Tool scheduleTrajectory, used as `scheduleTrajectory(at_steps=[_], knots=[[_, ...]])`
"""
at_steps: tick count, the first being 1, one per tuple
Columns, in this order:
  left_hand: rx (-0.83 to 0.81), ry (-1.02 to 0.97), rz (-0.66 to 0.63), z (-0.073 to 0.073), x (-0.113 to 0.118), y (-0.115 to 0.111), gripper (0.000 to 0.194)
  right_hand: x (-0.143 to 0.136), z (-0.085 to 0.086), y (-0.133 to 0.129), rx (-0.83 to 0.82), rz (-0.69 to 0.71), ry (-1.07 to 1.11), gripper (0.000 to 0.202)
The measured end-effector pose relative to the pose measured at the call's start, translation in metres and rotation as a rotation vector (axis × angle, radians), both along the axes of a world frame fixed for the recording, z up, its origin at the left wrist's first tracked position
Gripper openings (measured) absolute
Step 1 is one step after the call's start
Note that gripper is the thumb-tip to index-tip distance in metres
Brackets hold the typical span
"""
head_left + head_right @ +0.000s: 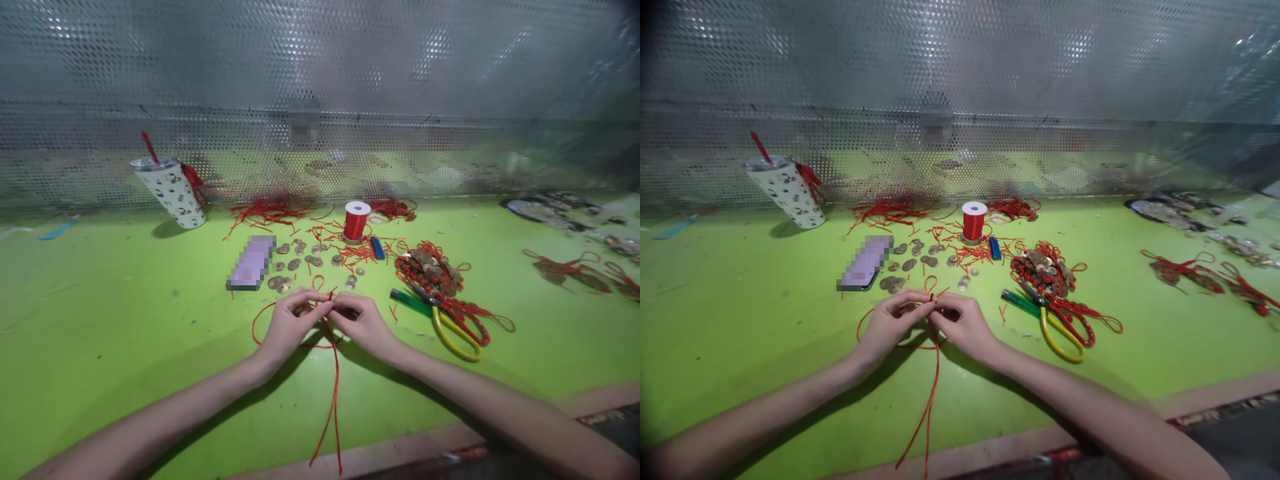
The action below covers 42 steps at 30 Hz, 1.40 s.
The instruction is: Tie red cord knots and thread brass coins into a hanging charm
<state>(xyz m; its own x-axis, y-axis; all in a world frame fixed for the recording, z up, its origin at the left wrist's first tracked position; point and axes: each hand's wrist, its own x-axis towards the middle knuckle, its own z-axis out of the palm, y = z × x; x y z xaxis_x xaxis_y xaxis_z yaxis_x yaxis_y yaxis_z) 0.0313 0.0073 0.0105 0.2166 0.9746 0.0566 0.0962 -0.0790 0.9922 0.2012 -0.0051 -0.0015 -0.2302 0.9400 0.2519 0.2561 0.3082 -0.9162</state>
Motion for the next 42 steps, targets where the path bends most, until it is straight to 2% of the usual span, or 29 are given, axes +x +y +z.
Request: scheduleTrajectory(at_steps=[3,5,7,9,13,19,26,33,37,40,42], knots=[[0.174,0.229,-0.026,0.002,-0.005,0.001,0.030,0.000,0.001,0.000,-0.004,-0.016,0.020,0.017],[0.271,0.386,-0.091,0.001,-0.008,0.002,0.047,0.000,0.003,0.000,-0.010,-0.014,0.027,0.019],[0.326,0.504,-0.166,-0.004,-0.012,0.001,0.064,0.000,0.006,0.000,-0.018,0.008,0.024,0.023],[0.371,0.594,-0.220,-0.010,-0.014,0.000,0.072,0.000,0.007,-0.001,-0.018,0.031,0.018,0.026],[0.430,0.690,-0.295,-0.017,-0.017,-0.003,0.072,0.002,0.006,0.001,0.026,0.024,0.011,0.026],[0.433,0.733,-0.372,-0.012,-0.019,-0.005,0.074,0.008,0.004,0.009,0.071,-0.037,-0.014,0.025],[0.443,0.816,-0.415,-0.011,-0.020,-0.005,0.081,0.008,0.028,0.020,0.141,-0.114,0.023,0.026],[0.451,0.902,-0.431,-0.009,-0.019,-0.005,0.080,0.005,0.041,0.035,-0.041,-0.079,0.260,0.033],[0.453,0.936,-0.443,-0.011,-0.020,-0.005,0.087,0.013,0.064,0.039,-0.006,-0.012,0.346,0.031],[0.455,0.952,-0.449,-0.010,-0.021,-0.005,0.086,0.029,0.084,0.041,0.085,0.010,0.167,0.028],[0.460,0.952,-0.449,-0.009,-0.021,-0.005,0.086,0.043,0.093,0.040,0.070,0.061,-0.132,0.030]])
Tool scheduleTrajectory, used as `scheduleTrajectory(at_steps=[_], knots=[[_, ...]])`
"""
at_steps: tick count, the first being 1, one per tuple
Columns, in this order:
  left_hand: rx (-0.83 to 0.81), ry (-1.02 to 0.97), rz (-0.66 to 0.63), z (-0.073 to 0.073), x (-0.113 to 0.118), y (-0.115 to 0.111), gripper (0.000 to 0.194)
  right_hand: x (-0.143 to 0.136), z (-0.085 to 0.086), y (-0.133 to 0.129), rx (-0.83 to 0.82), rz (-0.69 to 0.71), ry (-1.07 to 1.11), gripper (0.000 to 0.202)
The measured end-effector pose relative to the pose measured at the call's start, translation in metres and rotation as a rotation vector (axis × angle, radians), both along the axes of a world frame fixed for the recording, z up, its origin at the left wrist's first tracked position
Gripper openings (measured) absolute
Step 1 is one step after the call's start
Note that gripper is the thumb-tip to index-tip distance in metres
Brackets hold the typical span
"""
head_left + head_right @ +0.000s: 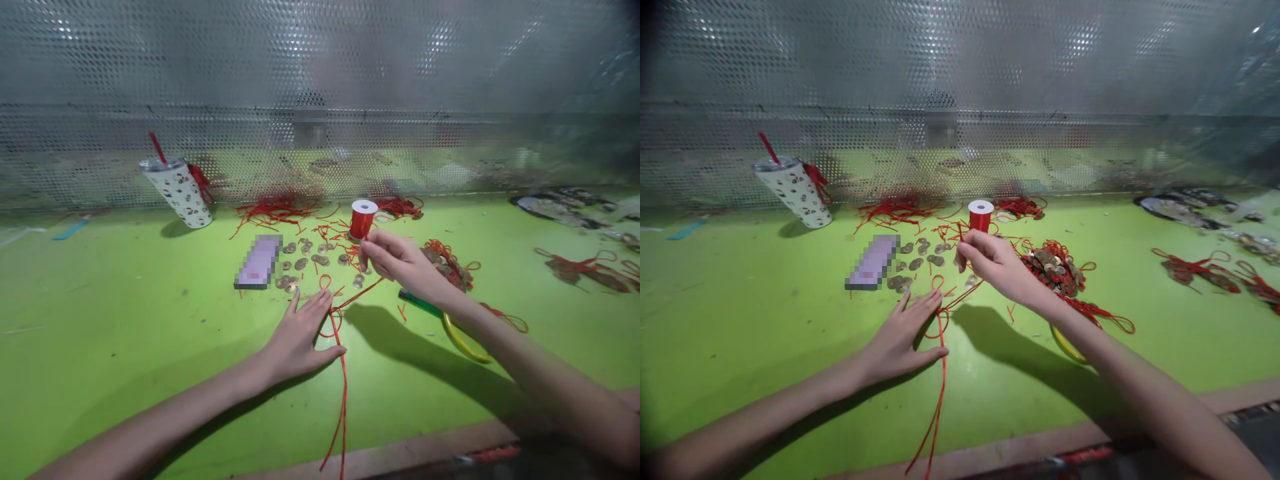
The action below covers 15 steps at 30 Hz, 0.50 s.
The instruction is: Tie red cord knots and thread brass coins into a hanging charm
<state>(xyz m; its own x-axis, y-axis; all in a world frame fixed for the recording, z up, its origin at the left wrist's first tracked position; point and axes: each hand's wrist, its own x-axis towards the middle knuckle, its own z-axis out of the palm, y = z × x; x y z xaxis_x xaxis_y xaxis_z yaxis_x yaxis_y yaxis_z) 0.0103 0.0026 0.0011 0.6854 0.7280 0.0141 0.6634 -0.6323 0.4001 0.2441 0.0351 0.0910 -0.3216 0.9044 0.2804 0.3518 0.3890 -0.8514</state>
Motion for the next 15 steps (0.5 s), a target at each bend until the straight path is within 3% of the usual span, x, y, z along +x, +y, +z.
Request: scheduleTrajectory(at_steps=[4,7,11,15], knots=[[0.013,-0.007,-0.011,0.001,-0.001,0.000,0.085,0.025,-0.001,-0.008,-0.106,0.113,-0.703,0.020],[0.023,-0.012,-0.018,0.000,-0.002,0.000,0.084,0.032,-0.009,-0.022,-0.213,0.209,-0.953,0.011],[0.019,0.003,-0.021,-0.001,-0.001,0.000,0.086,0.032,-0.020,-0.037,-0.281,0.259,-0.848,0.029],[0.030,0.000,-0.025,0.001,-0.001,0.000,0.088,0.032,-0.031,-0.032,-0.458,0.442,-0.567,0.041]])
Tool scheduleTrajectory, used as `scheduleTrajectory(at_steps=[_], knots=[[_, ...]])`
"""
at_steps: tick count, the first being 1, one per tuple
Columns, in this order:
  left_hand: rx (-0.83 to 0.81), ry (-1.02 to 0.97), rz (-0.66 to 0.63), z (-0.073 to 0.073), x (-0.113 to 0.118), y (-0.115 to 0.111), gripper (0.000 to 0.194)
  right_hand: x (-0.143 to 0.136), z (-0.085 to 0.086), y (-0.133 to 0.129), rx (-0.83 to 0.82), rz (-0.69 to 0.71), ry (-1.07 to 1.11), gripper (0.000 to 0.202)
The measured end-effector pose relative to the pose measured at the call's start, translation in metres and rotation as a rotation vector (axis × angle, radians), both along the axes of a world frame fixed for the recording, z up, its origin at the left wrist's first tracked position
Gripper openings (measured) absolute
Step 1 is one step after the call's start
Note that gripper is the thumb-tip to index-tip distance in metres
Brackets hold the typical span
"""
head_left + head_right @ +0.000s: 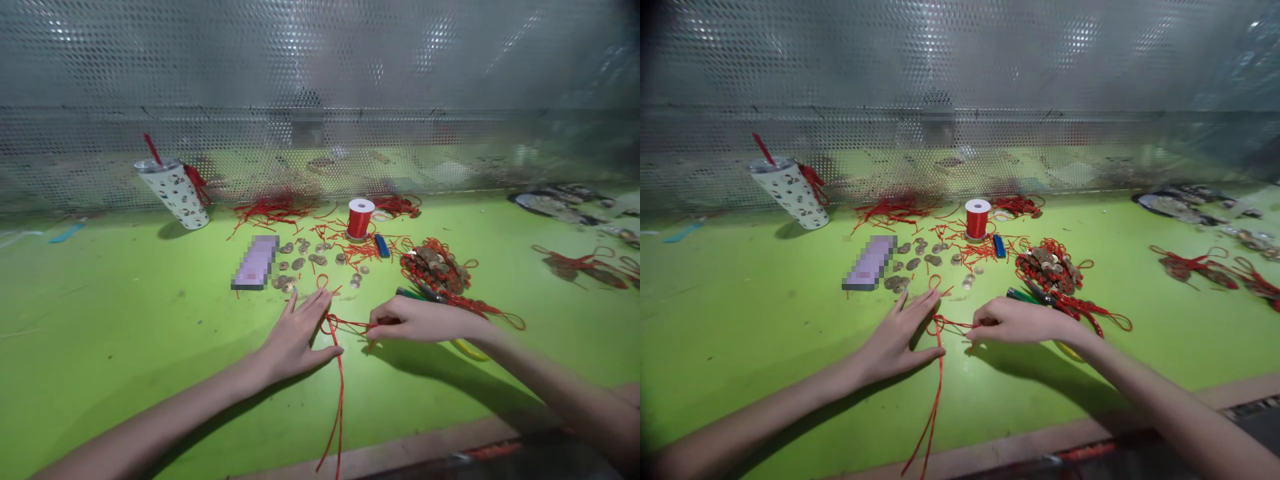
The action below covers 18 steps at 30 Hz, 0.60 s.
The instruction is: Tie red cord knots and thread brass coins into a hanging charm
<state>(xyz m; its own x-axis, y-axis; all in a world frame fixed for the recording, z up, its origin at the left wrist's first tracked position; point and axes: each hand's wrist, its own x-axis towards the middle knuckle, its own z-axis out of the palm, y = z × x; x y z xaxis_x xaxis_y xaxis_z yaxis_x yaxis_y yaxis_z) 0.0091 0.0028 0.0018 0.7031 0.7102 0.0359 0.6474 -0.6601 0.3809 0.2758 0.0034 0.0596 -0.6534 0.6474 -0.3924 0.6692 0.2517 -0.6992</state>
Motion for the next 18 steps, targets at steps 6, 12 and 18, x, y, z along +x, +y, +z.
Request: scheduleTrajectory(at_steps=[6,12,18], knots=[[0.011,-0.011,-0.010,-0.002,-0.001,-0.001,0.092,-0.014,-0.034,0.019,-0.245,-0.325,0.464,0.050],[0.031,0.018,-0.037,-0.004,-0.001,-0.001,0.092,-0.041,-0.055,0.020,-0.271,-0.625,0.786,0.052],[0.078,0.060,-0.080,-0.005,-0.002,-0.001,0.075,-0.046,-0.041,0.028,0.075,-0.535,0.512,0.042]])
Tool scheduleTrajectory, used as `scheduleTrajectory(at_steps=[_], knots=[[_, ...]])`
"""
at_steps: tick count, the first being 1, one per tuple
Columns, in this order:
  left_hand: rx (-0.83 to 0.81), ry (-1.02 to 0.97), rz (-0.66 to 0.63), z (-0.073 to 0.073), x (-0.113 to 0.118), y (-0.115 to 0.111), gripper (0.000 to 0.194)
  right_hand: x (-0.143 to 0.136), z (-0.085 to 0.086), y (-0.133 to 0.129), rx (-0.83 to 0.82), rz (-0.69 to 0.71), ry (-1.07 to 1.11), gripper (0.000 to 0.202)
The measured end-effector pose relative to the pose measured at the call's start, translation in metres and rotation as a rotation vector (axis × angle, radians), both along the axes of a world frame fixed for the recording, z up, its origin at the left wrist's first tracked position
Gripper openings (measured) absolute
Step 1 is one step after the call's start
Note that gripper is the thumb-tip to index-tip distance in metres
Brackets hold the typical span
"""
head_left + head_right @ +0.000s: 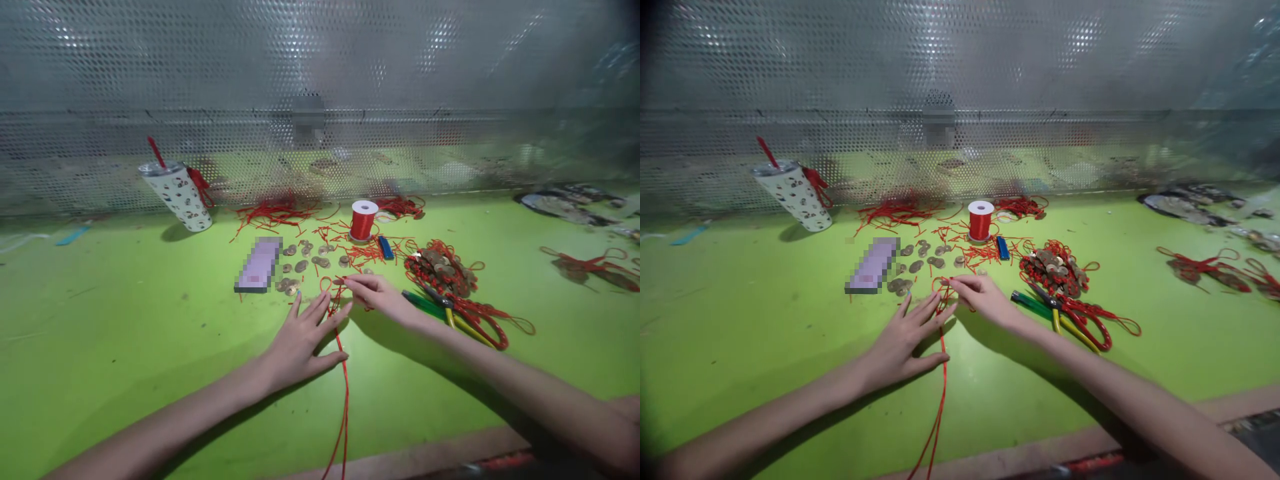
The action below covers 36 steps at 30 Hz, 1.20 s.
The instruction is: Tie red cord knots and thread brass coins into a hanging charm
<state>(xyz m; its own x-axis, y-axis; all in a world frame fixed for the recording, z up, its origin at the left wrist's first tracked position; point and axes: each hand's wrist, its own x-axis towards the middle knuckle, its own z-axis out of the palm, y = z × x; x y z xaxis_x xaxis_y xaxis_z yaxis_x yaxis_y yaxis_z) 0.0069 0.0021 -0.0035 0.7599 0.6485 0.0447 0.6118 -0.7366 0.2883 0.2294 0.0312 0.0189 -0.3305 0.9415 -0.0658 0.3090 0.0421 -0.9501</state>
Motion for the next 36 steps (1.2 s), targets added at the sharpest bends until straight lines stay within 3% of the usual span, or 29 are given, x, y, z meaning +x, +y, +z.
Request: scheduleTrajectory(at_steps=[6,12,22,36], knots=[[0.051,0.004,-0.032,-0.004,-0.001,0.000,0.058,0.001,0.008,0.005,0.445,0.216,-0.666,0.028],[0.061,-0.037,-0.043,-0.003,-0.002,0.000,0.058,-0.002,0.013,0.001,0.578,0.277,-1.081,0.028],[0.073,-0.023,-0.034,-0.004,-0.002,0.000,0.058,-0.001,0.008,0.000,0.661,0.316,-1.108,0.030],[0.110,-0.048,-0.041,-0.008,-0.002,0.001,0.056,-0.010,-0.009,-0.004,0.717,0.200,-1.087,0.030]])
